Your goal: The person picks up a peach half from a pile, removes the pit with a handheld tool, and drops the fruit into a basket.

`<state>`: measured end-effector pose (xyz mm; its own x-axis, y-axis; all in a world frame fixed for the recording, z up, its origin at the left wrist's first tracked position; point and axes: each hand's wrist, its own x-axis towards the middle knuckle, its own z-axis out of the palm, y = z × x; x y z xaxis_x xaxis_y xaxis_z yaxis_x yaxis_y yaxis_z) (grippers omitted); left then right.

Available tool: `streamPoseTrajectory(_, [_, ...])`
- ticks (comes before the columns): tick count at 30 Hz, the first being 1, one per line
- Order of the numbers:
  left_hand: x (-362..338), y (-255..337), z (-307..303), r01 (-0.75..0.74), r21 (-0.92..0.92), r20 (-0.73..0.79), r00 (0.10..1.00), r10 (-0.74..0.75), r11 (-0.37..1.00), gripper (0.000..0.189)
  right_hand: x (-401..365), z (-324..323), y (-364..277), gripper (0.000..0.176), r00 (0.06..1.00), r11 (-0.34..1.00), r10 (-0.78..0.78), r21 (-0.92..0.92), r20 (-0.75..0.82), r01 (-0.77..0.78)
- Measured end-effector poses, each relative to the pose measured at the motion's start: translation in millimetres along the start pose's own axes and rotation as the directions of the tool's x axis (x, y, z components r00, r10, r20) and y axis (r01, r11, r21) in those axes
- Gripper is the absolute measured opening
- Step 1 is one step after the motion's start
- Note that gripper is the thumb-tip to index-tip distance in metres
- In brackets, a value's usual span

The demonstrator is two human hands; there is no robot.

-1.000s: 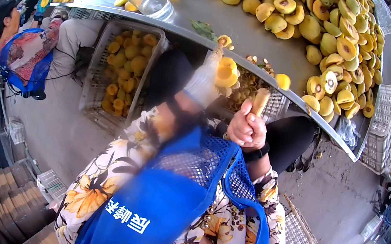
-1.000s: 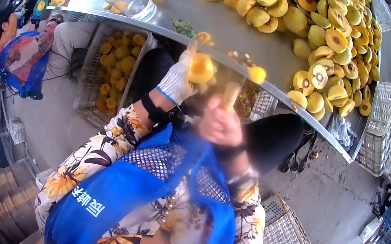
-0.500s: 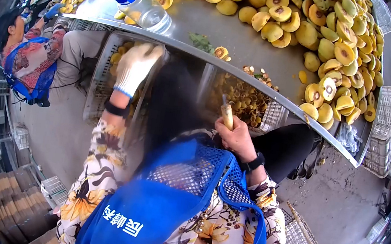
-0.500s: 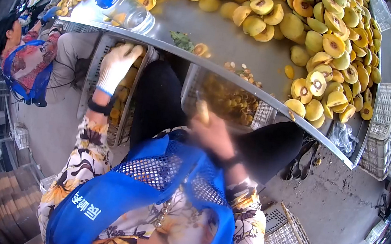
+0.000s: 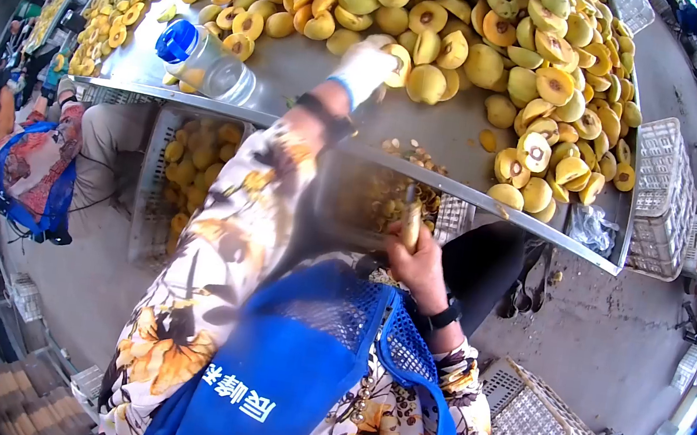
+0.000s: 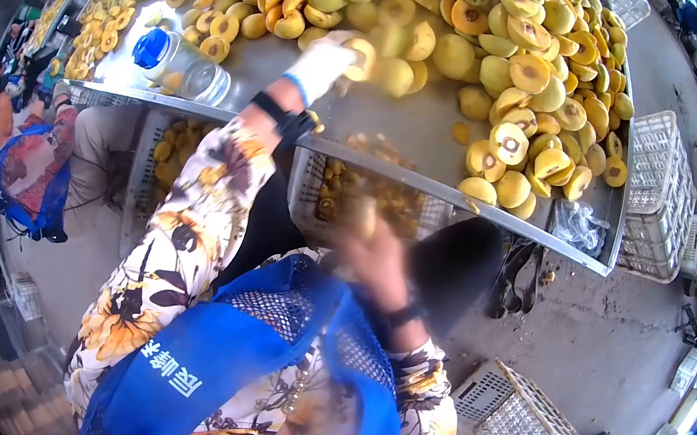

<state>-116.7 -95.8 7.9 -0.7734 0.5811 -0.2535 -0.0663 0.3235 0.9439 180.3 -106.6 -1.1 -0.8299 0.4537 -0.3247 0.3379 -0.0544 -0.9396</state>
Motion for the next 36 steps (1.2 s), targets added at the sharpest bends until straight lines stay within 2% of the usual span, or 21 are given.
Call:
streamPoseTrajectory(2, [-42.2,-4.3,-24.7,0.105,-0.426,0.253,0.967,0.007,0.899,0.039,13.6,-0.1,-5.6,0.028,0.993,1.0,0.0,-0.026,-0.118,-0.003])
streamPoseTrajectory(3, [-70.9,-0.4,-30.7,0.18,-0.427,0.22,0.971,-0.091,0.886,0.037,20.1,1.3,-20.9,0.036,0.992,1.0,0.004,-0.001,-0.125,-0.005])
streamPoseTrajectory(6, [-126.2,-19.0,-33.1,0.12,-0.459,0.239,0.971,-0.008,0.88,0.036,47.5,12.5,-18.4,0.043,0.987,0.97,-0.138,0.192,-0.081,0.151])
streamPoseTrajectory(9, [-162.3,-36.8,-24.2,-0.044,-0.44,0.107,0.989,0.101,0.897,0.045,54.2,30.0,-30.1,0.044,0.995,0.902,-0.081,0.429,0.052,0.051])
streamPoseTrajectory(10, [-164.9,-34.2,-22.4,0.198,-0.55,0.075,0.979,-0.188,0.811,0.047,54.8,36.9,-30.6,0.043,0.994,0.877,-0.071,0.479,0.081,0.024])
streamPoseTrajectory(11, [-168.3,-22.9,-19.6,0.397,-0.654,0.083,0.884,-0.46,0.644,0.049,54.4,40.7,-30.8,0.043,0.992,0.85,-0.062,0.526,0.107,-0.004])
streamPoseTrajectory(12, [-169.8,-40.7,-14.9,0.288,-0.699,0.04,0.93,-0.367,0.654,0.049,49.7,37.4,-31.3,0.041,0.983,0.828,-0.017,0.554,0.181,-0.087])
streamPoseTrajectory(14, [-176.3,-70.8,-3.1,0.068,-0.77,-0.057,0.983,-0.174,0.635,0.05,47.6,51.4,-23.6,0.037,0.999,0.882,-0.005,0.472,0.04,-0.015])
streamPoseTrajectory(15, [-180.8,-67.6,1.9,0.164,-0.868,0.034,0.962,-0.272,0.469,0.049,46.9,51.4,-20.8,0.037,0.998,0.945,-0.058,0.322,-0.026,0.064])
streamPoseTrajectory(17, [-190.2,-57.2,2.9,0.142,-0.864,0.024,0.97,-0.242,0.483,0.043,45.0,51.4,-15.0,0.038,0.974,0.986,-0.165,-0.027,-0.158,0.163])
streamPoseTrajectory(19, [-199.7,-44.4,-0.7,0.073,-0.732,-0.032,0.99,-0.141,0.678,0.04,45.0,47.0,-8.9,0.04,0.852,0.757,-0.501,-0.556,-0.155,0.344])
streamPoseTrajectory(21, [-198.7,-47.2,-11.2,0.068,-0.725,0.012,0.996,-0.086,0.686,0.037,44.5,45.2,-16.9,0.04,0.803,0.729,-0.574,-0.545,-0.16,0.413])
streamPoseTrajectory(22, [-202.0,-42.4,-21.3,0.094,-0.381,0.126,0.991,-0.049,0.92,0.037,44.1,45.8,-15.7,0.037,0.821,0.746,-0.555,-0.515,-0.13,0.423])
streamPoseTrajectory(24, [-209.0,-29.6,-28.4,0.175,-0.206,0.262,0.958,-0.118,0.963,0.034,42.9,42.2,-16.8,0.031,0.879,0.781,-0.473,-0.492,-0.065,0.384])
streamPoseTrajectory(25, [-207.2,-34.2,-29.3,0.009,0.047,0.318,0.948,-0.023,0.999,0.031,40.7,40.6,-18.7,0.028,0.913,0.795,-0.406,-0.506,-0.035,0.334])
streamPoseTrajectory(26, [-205.1,-38.8,-30.5,-0.197,0.309,0.37,0.926,0.073,0.93,0.028,37.0,43.5,-20.3,0.024,0.937,0.873,-0.333,-0.411,-0.103,0.265])
streamPoseTrajectory(27, [-202.7,-43.5,-31.8,-0.38,0.501,0.418,0.893,0.167,0.778,0.025,30.6,45.6,-30.3,0.022,0.913,0.818,-0.401,-0.478,-0.077,0.319])
streamPoseTrajectory(29, [-198.1,-80.7,-21.8,-0.488,0.263,0.25,0.868,0.43,0.832,0.024,32.9,41.3,-18.8,0.019,0.928,0.796,-0.372,-0.522,-0.02,0.307])
streamPoseTrajectory(32, [-197.1,-76.9,-22.6,-0.404,0.399,0.346,0.898,0.272,0.823,0.023,33.8,40.4,-10.3,0.016,0.885,0.741,-0.465,-0.548,-0.003,0.388])
streamPoseTrajectory(35, [-197.8,-89.6,-23.9,-0.547,0.325,0.335,0.829,0.447,0.772,0.022,30.9,44.6,-11.2,0.016,0.881,0.761,-0.472,-0.522,-0.039,0.384])
streamPoseTrajectory(36, [-194.5,-93.8,-17.3,-0.394,0.252,0.314,0.897,0.311,0.884,0.021,30.5,46.5,-10.5,0.016,0.894,0.754,-0.447,-0.525,0.028,0.394])
